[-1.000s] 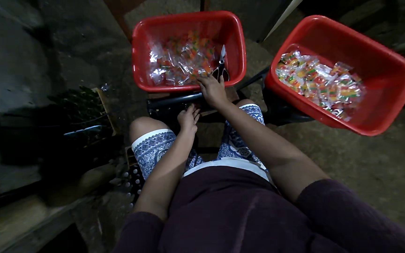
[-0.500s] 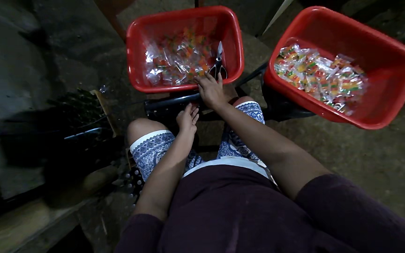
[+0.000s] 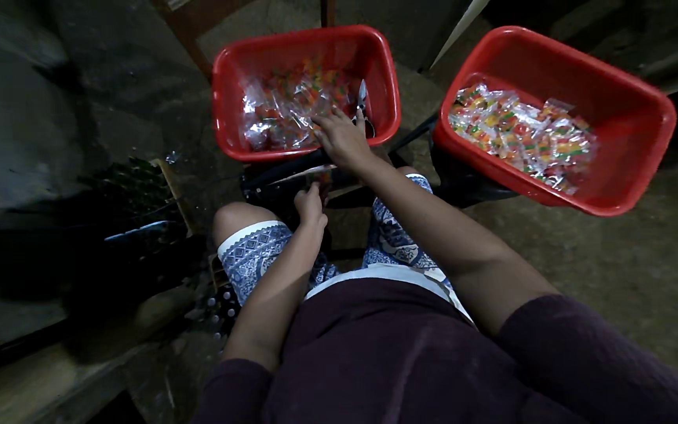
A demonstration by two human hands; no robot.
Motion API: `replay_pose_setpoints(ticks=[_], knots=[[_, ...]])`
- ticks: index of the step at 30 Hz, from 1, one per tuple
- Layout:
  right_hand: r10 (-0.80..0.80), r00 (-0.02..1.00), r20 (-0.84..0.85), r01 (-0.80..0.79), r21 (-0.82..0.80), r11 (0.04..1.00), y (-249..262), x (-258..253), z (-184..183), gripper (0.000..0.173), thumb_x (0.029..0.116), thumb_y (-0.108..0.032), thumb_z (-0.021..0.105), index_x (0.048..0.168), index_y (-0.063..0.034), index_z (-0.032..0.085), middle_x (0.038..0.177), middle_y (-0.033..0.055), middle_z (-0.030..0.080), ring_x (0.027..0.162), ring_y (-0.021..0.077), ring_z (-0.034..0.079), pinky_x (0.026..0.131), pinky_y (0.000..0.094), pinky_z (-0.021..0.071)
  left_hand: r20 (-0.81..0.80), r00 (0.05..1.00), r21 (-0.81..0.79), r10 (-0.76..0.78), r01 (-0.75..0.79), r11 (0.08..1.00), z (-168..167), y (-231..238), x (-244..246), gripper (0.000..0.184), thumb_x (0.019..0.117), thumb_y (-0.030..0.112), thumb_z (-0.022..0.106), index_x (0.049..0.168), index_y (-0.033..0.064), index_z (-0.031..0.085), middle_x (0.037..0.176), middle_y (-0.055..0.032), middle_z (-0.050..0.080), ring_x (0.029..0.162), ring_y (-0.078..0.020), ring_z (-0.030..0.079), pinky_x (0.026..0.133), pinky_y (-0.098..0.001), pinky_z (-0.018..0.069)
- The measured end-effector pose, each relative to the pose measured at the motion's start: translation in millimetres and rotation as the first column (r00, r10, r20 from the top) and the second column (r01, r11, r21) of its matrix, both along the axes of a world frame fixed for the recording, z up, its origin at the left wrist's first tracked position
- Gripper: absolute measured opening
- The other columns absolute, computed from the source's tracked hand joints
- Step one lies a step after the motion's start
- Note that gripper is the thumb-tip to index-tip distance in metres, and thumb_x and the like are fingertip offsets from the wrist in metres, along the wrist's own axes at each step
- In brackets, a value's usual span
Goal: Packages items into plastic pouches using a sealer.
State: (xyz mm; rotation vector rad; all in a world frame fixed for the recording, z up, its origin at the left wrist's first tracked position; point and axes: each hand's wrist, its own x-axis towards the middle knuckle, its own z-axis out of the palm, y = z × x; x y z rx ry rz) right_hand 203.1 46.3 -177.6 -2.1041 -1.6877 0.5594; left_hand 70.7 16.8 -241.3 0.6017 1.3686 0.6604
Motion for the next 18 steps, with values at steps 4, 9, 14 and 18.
replay_pose_setpoints(ticks=[4,9,14,18], knots=[[-0.025,1.0,0.001,0.025,-0.029,0.999,-3.5,0.6,-10.6,0.044,0.1115,-0.03,0.038,0.148,-0.0138,0.055,0.15,0.0105,0.056,0.15,0.034,0.037,0.12,0.0717,0.007,0.005,1.0,-0.058,0.028,-0.027,0.998,-0.2,-0.1,0.4,0.024,0.1056,0.016,0.055,0.122,-0.0013,0.058,0.104,-0.0134,0.065,0.082,-0.0162,0.062,0.071,-0.0293,0.0535],[-0.062,0.998,-0.017,0.062,-0.026,0.998,-11.8,3.8,-39.6,0.043,0.1118,-0.028,0.036,0.147,-0.0135,0.057,0.15,0.0103,0.056,0.151,0.0342,0.035,0.12,0.072,0.0079,0.058,0.996,-0.13,0.06,-0.053,0.99,1.0,0.5,0.8,0.035,0.1051,0.017,0.057,0.133,-0.0028,0.051,0.121,-0.0182,0.061,0.099,-0.0213,0.065,0.084,-0.033,0.0557],[-0.097,0.995,0.026,0.096,0.043,0.994,-14.9,3.3,-57.5,0.041,0.1107,-0.024,0.037,0.144,-0.0142,0.059,0.149,0.0069,0.058,0.15,0.0339,0.037,0.119,0.0747,0.0055,0.095,0.993,-0.129,0.072,-0.059,0.99,0.5,0.2,0.9,0.038,0.105,0.02,0.059,0.134,-0.0027,0.05,0.126,-0.0182,0.061,0.104,-0.0201,0.066,0.086,-0.0323,0.0556],[-0.128,0.989,0.071,0.12,0.104,0.987,-17.2,2.2,-73.4,0.041,0.11,-0.023,0.037,0.142,-0.0167,0.062,0.145,0.004,0.061,0.15,0.0323,0.039,0.118,0.075,0.0055,0.083,0.994,-0.136,0.075,-0.064,0.989,1.3,-0.8,1.0,0.033,0.1038,0.02,0.061,0.129,-0.0011,0.054,0.117,-0.0147,0.065,0.099,-0.0172,0.067,0.084,-0.0309,0.0559]])
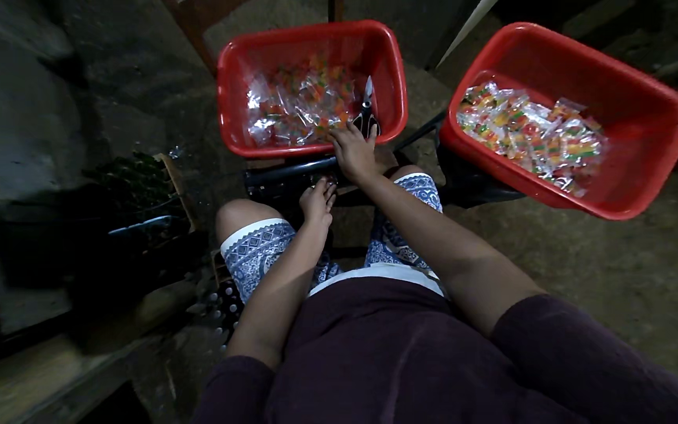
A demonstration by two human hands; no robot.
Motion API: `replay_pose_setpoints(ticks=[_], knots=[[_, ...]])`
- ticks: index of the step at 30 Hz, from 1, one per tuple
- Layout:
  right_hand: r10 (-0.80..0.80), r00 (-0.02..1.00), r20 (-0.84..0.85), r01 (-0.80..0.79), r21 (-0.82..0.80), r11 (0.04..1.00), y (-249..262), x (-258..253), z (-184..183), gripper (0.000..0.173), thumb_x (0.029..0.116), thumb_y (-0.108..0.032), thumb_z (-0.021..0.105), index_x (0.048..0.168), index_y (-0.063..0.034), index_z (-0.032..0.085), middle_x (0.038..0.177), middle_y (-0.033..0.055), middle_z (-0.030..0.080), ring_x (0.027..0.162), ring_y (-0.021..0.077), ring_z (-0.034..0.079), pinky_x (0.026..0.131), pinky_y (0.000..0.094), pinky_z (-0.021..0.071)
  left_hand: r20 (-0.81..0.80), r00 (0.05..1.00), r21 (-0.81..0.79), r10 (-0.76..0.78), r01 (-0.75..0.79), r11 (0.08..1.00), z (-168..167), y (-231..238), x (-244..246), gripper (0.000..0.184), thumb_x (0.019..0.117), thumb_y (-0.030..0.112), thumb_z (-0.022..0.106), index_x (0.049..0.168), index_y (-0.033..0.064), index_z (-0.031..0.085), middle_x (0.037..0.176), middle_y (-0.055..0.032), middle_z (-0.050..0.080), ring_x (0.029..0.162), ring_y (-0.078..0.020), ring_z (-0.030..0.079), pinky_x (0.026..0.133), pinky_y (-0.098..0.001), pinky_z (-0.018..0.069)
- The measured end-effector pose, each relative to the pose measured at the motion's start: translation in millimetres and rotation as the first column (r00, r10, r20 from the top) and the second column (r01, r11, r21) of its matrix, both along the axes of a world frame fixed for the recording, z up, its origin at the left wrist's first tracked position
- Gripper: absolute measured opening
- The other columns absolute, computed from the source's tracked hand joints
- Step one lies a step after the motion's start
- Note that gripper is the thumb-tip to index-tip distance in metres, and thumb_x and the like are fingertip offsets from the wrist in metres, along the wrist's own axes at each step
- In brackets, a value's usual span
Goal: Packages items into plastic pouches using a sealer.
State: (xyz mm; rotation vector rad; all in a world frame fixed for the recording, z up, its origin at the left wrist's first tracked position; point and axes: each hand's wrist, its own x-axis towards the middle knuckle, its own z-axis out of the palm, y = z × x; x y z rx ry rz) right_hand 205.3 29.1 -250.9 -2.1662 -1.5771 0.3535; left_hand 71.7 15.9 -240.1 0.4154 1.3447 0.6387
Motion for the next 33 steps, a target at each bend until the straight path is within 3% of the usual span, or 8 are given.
replay_pose_setpoints(ticks=[7,12,16,25,28,33], knots=[[0.018,0.999,-0.031,-0.021,-0.075,0.997,0.7,1.4,10.1,0.042,0.1104,-0.024,0.037,0.145,-0.0181,0.059,0.147,0.0041,0.06,0.151,0.0318,0.036,0.121,0.0722,0.0033,-0.017,1.0,0.031,-0.017,0.018,0.999,-1.7,-0.4,0.4,0.038,0.1042,0.021,0.061,0.132,-0.003,0.052,0.123,-0.0168,0.063,0.103,-0.0194,0.066,0.087,-0.033,0.0555],[0.084,0.991,-0.1,-0.092,-0.076,0.993,9.6,2.8,44.6,0.043,0.1109,-0.026,0.038,0.147,-0.012,0.056,0.152,0.0112,0.053,0.152,0.0361,0.034,0.118,0.076,0.0036,-0.058,0.998,0.071,-0.035,0.039,0.997,-3.2,-1.3,0.4,0.029,0.1045,0.016,0.058,0.126,-0.0026,0.053,0.115,-0.0166,0.062,0.096,-0.0198,0.063,0.082,-0.0333,0.0553],[0.107,0.993,-0.055,-0.11,-0.057,0.992,19.0,-0.4,64.3,0.042,0.1105,-0.026,0.039,0.146,-0.0142,0.057,0.15,0.009,0.056,0.15,0.0338,0.036,0.118,0.0753,0.0059,-0.089,0.995,0.11,-0.048,0.058,0.992,-7.3,-0.7,0.5,0.026,0.1046,0.014,0.056,0.124,-0.0029,0.057,0.108,-0.0163,0.065,0.089,-0.02,0.065,0.078,-0.0344,0.056],[0.04,0.994,-0.105,-0.052,-0.114,0.992,10.1,3.1,33.2,0.041,0.111,-0.025,0.038,0.144,-0.0128,0.06,0.149,0.0095,0.057,0.15,0.0321,0.037,0.12,0.0723,0.0053,-0.043,0.999,0.025,-0.029,0.03,0.999,-3.8,1.3,0.2,0.036,0.1044,0.018,0.059,0.133,-0.003,0.051,0.121,-0.0179,0.062,0.099,-0.0202,0.065,0.084,-0.0327,0.0558],[0.034,0.995,-0.094,-0.043,-0.094,0.995,8.7,3.0,24.4,0.041,0.1095,-0.02,0.039,0.144,-0.0142,0.059,0.147,0.009,0.059,0.149,0.0327,0.039,0.12,0.0726,0.0063,-0.011,1.0,0.022,-0.01,0.01,1.0,-1.9,0.8,0.1,0.036,0.1047,0.019,0.059,0.131,-0.003,0.05,0.119,-0.017,0.062,0.096,-0.0186,0.066,0.081,-0.0305,0.0565],[-0.015,0.999,-0.036,0.014,-0.017,1.0,0.1,-0.6,4.7,0.042,0.1077,-0.017,0.039,0.144,-0.0157,0.06,0.146,0.0055,0.061,0.149,0.0311,0.04,0.121,0.0702,0.0061,-0.011,0.999,0.027,-0.035,0.035,0.999,-2.2,-0.7,-1.4,0.034,0.1045,0.022,0.06,0.128,-0.0026,0.053,0.117,-0.0151,0.064,0.1,-0.018,0.066,0.085,-0.0325,0.0556]])
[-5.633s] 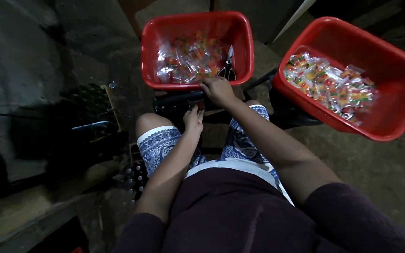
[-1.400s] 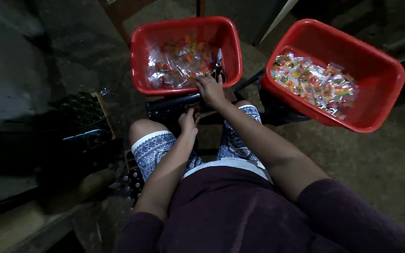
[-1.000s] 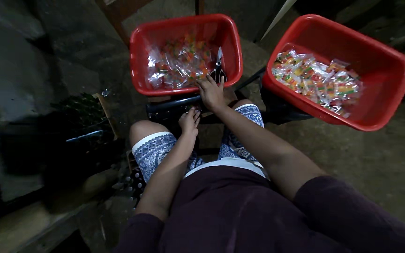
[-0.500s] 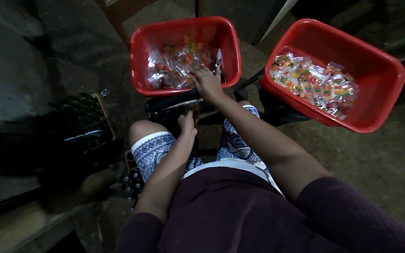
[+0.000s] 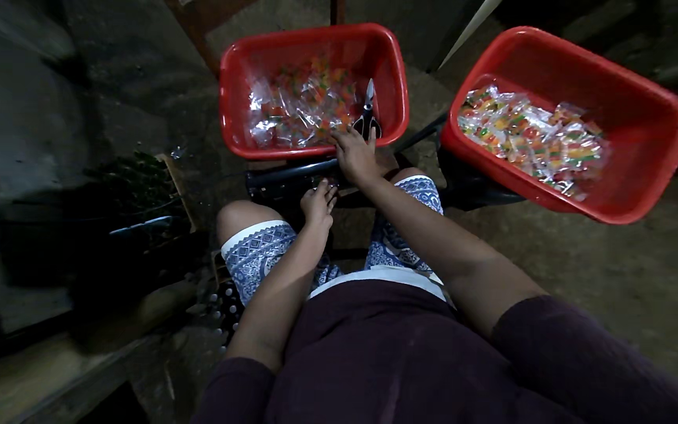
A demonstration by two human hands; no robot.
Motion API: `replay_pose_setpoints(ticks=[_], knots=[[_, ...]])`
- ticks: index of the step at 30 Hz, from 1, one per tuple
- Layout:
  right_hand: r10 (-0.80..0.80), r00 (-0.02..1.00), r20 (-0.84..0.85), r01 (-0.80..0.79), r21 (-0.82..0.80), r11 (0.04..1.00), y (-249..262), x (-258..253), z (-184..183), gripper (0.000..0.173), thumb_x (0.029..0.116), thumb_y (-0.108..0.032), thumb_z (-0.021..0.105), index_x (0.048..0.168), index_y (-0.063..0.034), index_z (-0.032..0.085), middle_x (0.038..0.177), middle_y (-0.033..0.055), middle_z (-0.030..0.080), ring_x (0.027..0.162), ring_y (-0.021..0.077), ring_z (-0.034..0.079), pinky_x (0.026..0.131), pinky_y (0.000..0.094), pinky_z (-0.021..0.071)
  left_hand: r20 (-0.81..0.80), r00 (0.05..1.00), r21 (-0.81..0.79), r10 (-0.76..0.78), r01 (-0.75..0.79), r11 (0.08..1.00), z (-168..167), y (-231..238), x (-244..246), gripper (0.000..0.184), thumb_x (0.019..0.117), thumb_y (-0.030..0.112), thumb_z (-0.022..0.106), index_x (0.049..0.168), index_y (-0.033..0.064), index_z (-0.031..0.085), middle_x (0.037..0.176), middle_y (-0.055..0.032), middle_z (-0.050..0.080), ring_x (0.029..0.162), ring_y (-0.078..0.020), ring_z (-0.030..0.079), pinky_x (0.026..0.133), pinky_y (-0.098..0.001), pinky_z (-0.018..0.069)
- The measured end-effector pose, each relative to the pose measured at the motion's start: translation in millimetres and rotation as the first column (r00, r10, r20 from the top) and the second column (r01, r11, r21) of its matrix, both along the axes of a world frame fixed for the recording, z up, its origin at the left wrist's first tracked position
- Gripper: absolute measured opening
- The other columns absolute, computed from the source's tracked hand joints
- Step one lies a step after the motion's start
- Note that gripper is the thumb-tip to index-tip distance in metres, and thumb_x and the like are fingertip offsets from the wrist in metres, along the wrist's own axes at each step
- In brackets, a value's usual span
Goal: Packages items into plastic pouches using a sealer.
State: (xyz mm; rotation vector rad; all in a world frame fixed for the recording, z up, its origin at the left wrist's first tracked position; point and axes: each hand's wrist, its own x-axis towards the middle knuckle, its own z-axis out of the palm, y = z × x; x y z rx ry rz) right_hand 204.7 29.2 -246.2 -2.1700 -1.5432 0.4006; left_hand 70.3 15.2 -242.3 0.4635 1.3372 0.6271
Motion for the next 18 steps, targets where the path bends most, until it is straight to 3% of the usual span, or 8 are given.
replay_pose_setpoints(ticks=[6,9,11,13,15,18], knots=[[0.009,1.0,0.016,-0.009,0.004,1.0,1.7,1.0,-1.0,0.043,0.1074,-0.015,0.039,0.145,-0.0161,0.059,0.146,0.0047,0.06,0.151,0.0312,0.037,0.121,0.0709,0.005,-0.001,1.0,0.008,0.016,-0.016,1.0,0.8,0.0,1.4,0.036,0.1048,0.023,0.06,0.13,-0.0016,0.052,0.119,-0.0157,0.064,0.102,-0.02,0.066,0.087,-0.0343,0.0554],[0.047,0.998,-0.035,-0.048,-0.038,0.998,4.4,4.3,16.6,0.041,0.1104,-0.024,0.038,0.142,-0.014,0.061,0.144,0.0079,0.062,0.148,0.0318,0.041,0.121,0.0713,0.0057,-0.005,1.0,0.019,0.014,-0.014,1.0,1.0,0.6,2.2,0.037,0.1048,0.021,0.059,0.132,-0.0015,0.051,0.122,-0.0167,0.062,0.102,-0.0206,0.065,0.086,-0.0342,0.0552],[0.106,0.988,-0.116,-0.107,0.002,0.994,5.0,6.5,37.9,0.04,0.1102,-0.027,0.041,0.134,-0.0074,0.066,0.133,0.0145,0.067,0.133,0.0325,0.056,0.12,0.0636,0.0231,-0.019,1.0,0.044,-0.003,0.004,0.999,5.3,-0.5,2.2,0.032,0.1047,0.019,0.059,0.129,-0.0014,0.054,0.116,-0.0163,0.063,0.096,-0.0204,0.064,0.082,-0.0337,0.0554],[0.184,0.959,-0.216,-0.161,0.118,0.98,3.2,11.2,60.4,0.039,0.1097,-0.028,0.045,0.127,-0.0026,0.069,0.124,0.0182,0.07,0.119,0.0325,0.066,0.109,0.0551,0.045,0.0,0.999,0.093,-0.045,0.045,0.995,10.1,-4.6,2.0,0.029,0.1058,0.016,0.055,0.128,-0.0021,0.055,0.112,-0.0174,0.063,0.092,-0.0221,0.064,0.08,-0.0357,0.0557],[0.255,0.906,-0.337,-0.175,0.251,0.952,-2.6,18.7,77.0,0.04,0.1092,-0.03,0.046,0.129,-0.0019,0.067,0.126,0.017,0.069,0.118,0.0276,0.066,0.106,0.0495,0.0491,0.07,0.992,0.161,-0.108,0.095,0.982,16.0,-7.8,-0.1,0.03,0.1065,0.016,0.053,0.131,-0.0015,0.055,0.113,-0.0171,0.065,0.093,-0.022,0.066,0.082,-0.0368,0.0572],[0.263,0.8,-0.539,-0.071,0.35,0.934,-32.0,26.1,96.6,0.048,0.1073,-0.025,0.046,0.145,0.0045,0.048,0.138,0.0198,0.06,0.124,0.0229,0.062,0.106,0.0402,0.0507,0.145,0.965,0.27,-0.217,0.173,0.947,31.6,-10.7,-6.7,0.032,0.1067,0.017,0.054,0.133,-0.0013,0.053,0.11,-0.015,0.067,0.093,-0.0196,0.068,0.082,-0.0354,0.0583]])
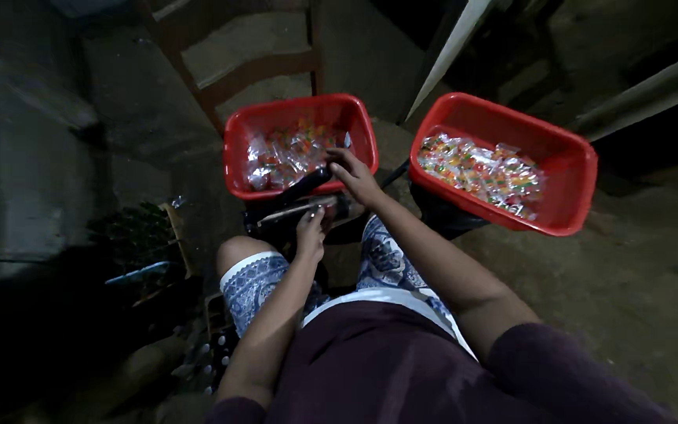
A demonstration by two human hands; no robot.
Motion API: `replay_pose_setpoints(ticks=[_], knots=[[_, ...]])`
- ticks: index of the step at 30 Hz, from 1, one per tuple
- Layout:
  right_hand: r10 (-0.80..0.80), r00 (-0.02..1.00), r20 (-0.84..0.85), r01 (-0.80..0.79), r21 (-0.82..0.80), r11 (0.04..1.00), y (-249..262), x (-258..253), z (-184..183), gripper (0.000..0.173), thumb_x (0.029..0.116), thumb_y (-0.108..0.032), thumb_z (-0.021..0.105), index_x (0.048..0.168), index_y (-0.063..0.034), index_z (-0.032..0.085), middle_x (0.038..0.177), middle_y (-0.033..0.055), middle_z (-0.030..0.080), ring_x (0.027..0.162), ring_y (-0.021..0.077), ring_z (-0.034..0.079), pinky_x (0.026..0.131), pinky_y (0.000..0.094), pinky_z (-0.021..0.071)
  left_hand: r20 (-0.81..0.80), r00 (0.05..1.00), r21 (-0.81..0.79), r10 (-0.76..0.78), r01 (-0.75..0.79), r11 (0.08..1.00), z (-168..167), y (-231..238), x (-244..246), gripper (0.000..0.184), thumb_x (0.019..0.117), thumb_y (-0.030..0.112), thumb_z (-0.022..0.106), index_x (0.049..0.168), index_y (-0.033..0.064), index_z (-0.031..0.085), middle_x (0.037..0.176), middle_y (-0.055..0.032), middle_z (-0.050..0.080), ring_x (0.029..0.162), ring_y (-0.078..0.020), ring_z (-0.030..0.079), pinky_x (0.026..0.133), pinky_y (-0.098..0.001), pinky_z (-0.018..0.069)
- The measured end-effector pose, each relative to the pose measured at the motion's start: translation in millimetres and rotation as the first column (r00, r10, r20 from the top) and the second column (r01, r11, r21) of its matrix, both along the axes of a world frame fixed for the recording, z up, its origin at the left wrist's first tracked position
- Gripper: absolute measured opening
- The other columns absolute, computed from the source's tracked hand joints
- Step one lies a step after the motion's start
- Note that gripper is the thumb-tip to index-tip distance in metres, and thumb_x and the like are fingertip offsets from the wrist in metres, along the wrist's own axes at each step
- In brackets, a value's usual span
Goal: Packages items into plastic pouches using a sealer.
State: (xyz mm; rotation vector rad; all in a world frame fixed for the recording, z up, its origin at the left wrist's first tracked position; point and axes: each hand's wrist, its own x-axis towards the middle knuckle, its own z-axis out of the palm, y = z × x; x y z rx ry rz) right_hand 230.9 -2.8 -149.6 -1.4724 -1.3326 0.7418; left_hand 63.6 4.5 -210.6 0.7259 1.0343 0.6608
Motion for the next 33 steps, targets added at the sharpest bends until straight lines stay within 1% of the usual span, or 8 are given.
replay_pose_setpoints(ticks=[3,7,14,18,21,23,26,33], knots=[[-0.143,0.984,-0.11,0.136,-0.07,0.988,-47.9,-12.0,-1.5,0.045,0.1018,-0.018,0.06,0.14,0.0041,0.05,0.126,0.0185,0.065,0.113,0.0223,0.065,0.099,0.0407,0.0547,0.027,0.995,0.121,-0.1,0.096,0.988,17.9,-9.5,-9.5,0.039,0.1057,0.014,0.055,0.14,-0.0036,0.05,0.124,-0.0177,0.065,0.106,-0.0212,0.067,0.092,-0.0379,0.0576],[-0.171,0.985,-0.005,0.171,-0.007,0.985,-85.4,-17.8,-6.2,0.028,0.0965,-0.012,0.068,0.115,0.009,0.069,0.11,0.0197,0.071,0.104,0.0221,0.069,0.098,0.0383,0.0546,0.029,0.98,0.302,-0.198,0.18,0.936,35.3,-22.1,-0.4,0.029,0.1023,0.007,0.055,0.128,-0.0063,0.056,0.113,-0.0129,0.067,0.097,-0.0144,0.067,0.086,-0.0332,0.0586],[-0.252,0.962,0.103,0.255,-0.008,0.967,-102.6,-22.9,20.3,0.026,0.1004,-0.019,0.063,0.107,0.0041,0.071,0.107,0.0181,0.07,0.1,0.0248,0.068,0.095,0.0422,0.0545,0.166,0.976,0.155,-0.143,0.117,0.981,61.6,-41.5,17.3,0.035,0.1052,0.009,0.053,0.139,0.0017,0.046,0.11,-0.0117,0.063,0.089,-0.0166,0.067,0.078,-0.0342,0.0586],[-0.254,0.946,0.201,0.234,0.117,0.965,-103.4,-31.8,25.4,0.024,0.0992,-0.019,0.064,0.105,0.0028,0.073,0.107,0.0178,0.071,0.103,0.0258,0.068,0.096,0.0425,0.0545,0.241,0.967,0.131,-0.087,0.057,0.99,72.7,-43.3,17.7,0.028,0.1056,0.009,0.052,0.132,0.0035,0.046,0.102,-0.0084,0.066,0.083,-0.0142,0.069,0.074,-0.031,0.0607],[-0.195,0.973,0.124,0.18,0.122,0.976,-101.7,-37.4,26.8,0.028,0.099,-0.022,0.066,0.111,0.0026,0.072,0.119,0.0201,0.066,0.114,0.0287,0.063,0.102,0.0442,0.0512,0.261,0.961,0.135,-0.089,0.055,0.989,80.0,-40.4,13.0,0.022,0.107,0.011,0.049,0.129,0.0061,0.049,0.096,-0.0051,0.067,0.079,-0.0112,0.069,0.07,-0.0278,0.0596],[-0.121,0.983,-0.136,0.127,0.033,0.991,-102.3,-41.3,34.3,0.037,0.1063,-0.02,0.053,0.132,0.0055,0.06,0.133,0.0207,0.059,0.12,0.0238,0.06,0.104,0.0394,0.0496,0.255,0.962,0.169,-0.095,0.052,0.984,85.1,-38.1,10.3,0.023,0.1057,0.008,0.049,0.129,0.0088,0.048,0.094,-0.0019,0.066,0.075,-0.0085,0.066,0.067,-0.025,0.0581],[-0.166,0.885,-0.434,0.14,-0.092,0.986,-98.4,-46.4,40.7,0.044,0.109,-0.024,0.045,0.146,-0.0008,0.046,0.125,0.0161,0.061,0.102,0.0171,0.063,0.088,0.0364,0.0537,0.274,0.952,0.217,-0.138,0.079,0.973,84.3,-31.8,5.5,0.031,0.1052,0.007,0.047,0.136,0.008,0.046,0.104,-0.0034,0.065,0.081,-0.0078,0.066,0.069,-0.0242,0.0572],[-0.237,0.941,-0.243,0.234,-0.039,0.971,-80.4,-39.8,44.6,0.052,0.0937,-0.005,0.066,0.14,0.008,0.049,0.116,0.0184,0.065,0.094,0.0147,0.066,0.087,0.0321,0.0567,0.146,0.961,0.198,-0.237,0.206,0.958,96.8,-16.4,0.6,0.037,0.1106,0.021,0.041,0.144,0.0077,0.045,0.115,-0.0086,0.064,0.096,-0.0148,0.065,0.083,-0.0328,0.0559]])
